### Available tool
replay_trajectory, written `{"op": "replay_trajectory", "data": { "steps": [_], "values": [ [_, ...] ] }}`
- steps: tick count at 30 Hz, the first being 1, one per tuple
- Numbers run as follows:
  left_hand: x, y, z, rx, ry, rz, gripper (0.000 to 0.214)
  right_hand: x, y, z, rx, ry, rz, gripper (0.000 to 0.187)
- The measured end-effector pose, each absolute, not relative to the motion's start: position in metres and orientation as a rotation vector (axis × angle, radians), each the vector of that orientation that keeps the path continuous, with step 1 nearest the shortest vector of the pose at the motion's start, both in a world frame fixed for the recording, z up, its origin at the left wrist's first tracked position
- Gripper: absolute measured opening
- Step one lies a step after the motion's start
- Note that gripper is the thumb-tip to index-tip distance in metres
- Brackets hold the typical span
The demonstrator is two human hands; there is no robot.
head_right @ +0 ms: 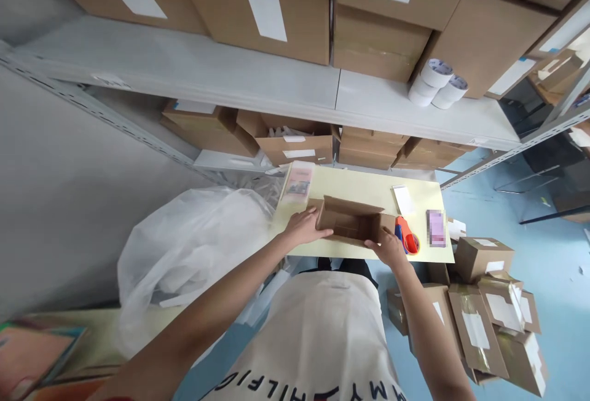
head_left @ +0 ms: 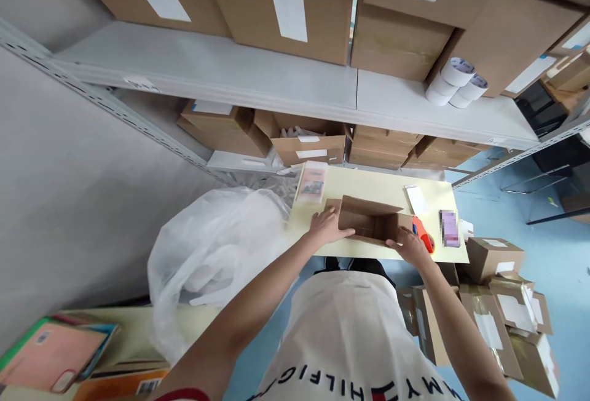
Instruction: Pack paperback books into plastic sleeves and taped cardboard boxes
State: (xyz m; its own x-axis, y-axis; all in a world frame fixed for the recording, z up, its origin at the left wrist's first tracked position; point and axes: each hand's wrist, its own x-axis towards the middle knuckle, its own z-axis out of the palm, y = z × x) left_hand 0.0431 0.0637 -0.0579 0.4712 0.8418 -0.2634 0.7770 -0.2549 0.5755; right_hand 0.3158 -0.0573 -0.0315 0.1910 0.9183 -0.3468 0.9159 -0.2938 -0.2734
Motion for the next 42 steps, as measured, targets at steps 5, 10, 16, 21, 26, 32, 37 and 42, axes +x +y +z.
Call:
{"op": "replay_trajectory", "data": {
  "steps": [5, 10, 16, 21, 26, 32, 37, 42],
  "values": [
    [0.059, 0.032, -0.083, 2.034, 1.366, 0.155, 0.129, 0.307, -0.065, -0.052, -2.424, -1.844, 0.664, 0.086],
    [0.072, 0.026, -0.091, 1.97, 1.451, 0.253, 0.125, 0.329, -0.037, -0.043, -2.13, -2.041, 0.415, 0.061],
    [0.075, 0.037, -0.096, 1.912, 1.435, 0.298, 0.129, 0.36, 0.015, -0.052, -1.949, -2.154, 0.409, 0.061],
    [0.081, 0.035, -0.109, 1.827, 1.414, 0.527, 0.123, 0.37, 0.035, -0.084, -1.947, -2.108, 0.574, 0.067],
    [0.088, 0.034, -0.115, 1.749, 1.411, 0.599, 0.123, 0.373, 0.041, -0.088, -1.969, -2.052, 0.592, 0.067],
    [0.096, 0.037, -0.117, 1.693, 1.355, 0.597, 0.125, 0.358, 0.036, -0.061, -2.046, -2.06, 0.32, 0.078],
    [0.09, 0.044, -0.114, 1.743, 1.204, 0.658, 0.117, 0.305, 0.032, -0.053, -1.567, -2.342, 0.593, 0.078],
    [0.058, 0.052, -0.108, 1.808, 1.081, 0.626, 0.086, 0.254, 0.043, -0.065, -1.458, -2.542, 0.918, 0.087]
  ]
}}
